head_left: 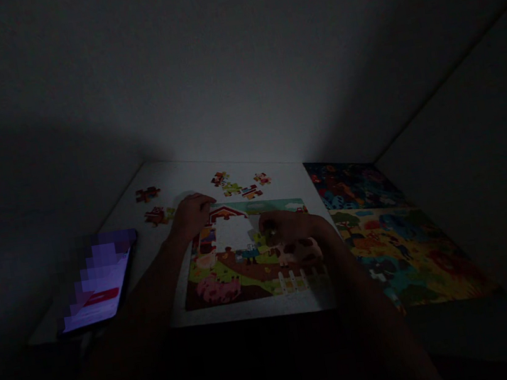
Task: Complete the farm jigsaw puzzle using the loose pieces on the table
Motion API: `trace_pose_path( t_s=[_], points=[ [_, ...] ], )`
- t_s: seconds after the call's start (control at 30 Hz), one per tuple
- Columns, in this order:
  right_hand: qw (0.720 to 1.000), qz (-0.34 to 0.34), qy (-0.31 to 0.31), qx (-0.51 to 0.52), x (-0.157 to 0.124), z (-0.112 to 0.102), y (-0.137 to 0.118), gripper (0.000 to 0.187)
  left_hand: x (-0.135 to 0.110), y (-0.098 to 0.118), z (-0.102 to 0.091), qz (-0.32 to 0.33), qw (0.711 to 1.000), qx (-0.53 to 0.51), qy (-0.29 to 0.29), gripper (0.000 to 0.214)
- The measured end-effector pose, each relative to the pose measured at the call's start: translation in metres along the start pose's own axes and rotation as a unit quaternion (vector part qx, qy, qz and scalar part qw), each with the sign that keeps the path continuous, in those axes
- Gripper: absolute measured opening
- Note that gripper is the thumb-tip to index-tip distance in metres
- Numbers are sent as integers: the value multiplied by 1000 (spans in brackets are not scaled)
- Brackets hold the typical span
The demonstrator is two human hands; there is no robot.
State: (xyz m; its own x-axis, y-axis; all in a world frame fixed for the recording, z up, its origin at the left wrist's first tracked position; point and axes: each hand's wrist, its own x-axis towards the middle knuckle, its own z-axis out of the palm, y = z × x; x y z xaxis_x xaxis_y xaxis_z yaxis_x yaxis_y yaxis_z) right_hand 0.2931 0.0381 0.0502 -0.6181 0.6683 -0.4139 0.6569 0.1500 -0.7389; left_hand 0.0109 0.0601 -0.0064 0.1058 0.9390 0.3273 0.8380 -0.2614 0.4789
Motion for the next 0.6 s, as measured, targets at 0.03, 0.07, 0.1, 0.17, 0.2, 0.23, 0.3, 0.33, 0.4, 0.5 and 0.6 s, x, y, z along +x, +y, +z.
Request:
trace_pose_path(
  t_s=[0.03,0.07,0.1,0.17,0.2,0.23,0.3,0.33,0.4,0.5,0.6],
  points=[
    [1000,-3,-7,17,1,-2,0,29,0,0,0,-1,1000,0,1,35],
    [999,-11,-13,31,2,-4,1,28,0,-1,1,-1,1000,1,2,35],
    [999,-21,-19,45,3,-6,2,27,0,-1,1,-1,1000,0,2,35],
    [995,-41,-24,82,3,-10,7,25,1,-1,2,0,1000,-1,1,35],
    [993,-51,-16,103,2,-13,10,24,1,-1,2,0,1000,-1,0,36],
    [990,-66,4,125,0,-17,14,24,1,-2,2,1,1000,-2,0,36],
    [976,-99,95,172,-5,-26,24,25,1,-2,2,4,1000,0,0,36],
    [963,-111,152,192,-9,-31,29,26,2,-3,2,6,1000,1,2,37],
    [938,-112,247,216,-14,-40,40,28,2,-4,2,10,1000,7,3,37],
    [940,-75,259,208,-18,-45,55,33,3,-4,2,11,1000,15,1,37],
    [960,-32,214,180,-14,-41,62,34,3,-5,2,10,1000,17,1,37]
  ],
)
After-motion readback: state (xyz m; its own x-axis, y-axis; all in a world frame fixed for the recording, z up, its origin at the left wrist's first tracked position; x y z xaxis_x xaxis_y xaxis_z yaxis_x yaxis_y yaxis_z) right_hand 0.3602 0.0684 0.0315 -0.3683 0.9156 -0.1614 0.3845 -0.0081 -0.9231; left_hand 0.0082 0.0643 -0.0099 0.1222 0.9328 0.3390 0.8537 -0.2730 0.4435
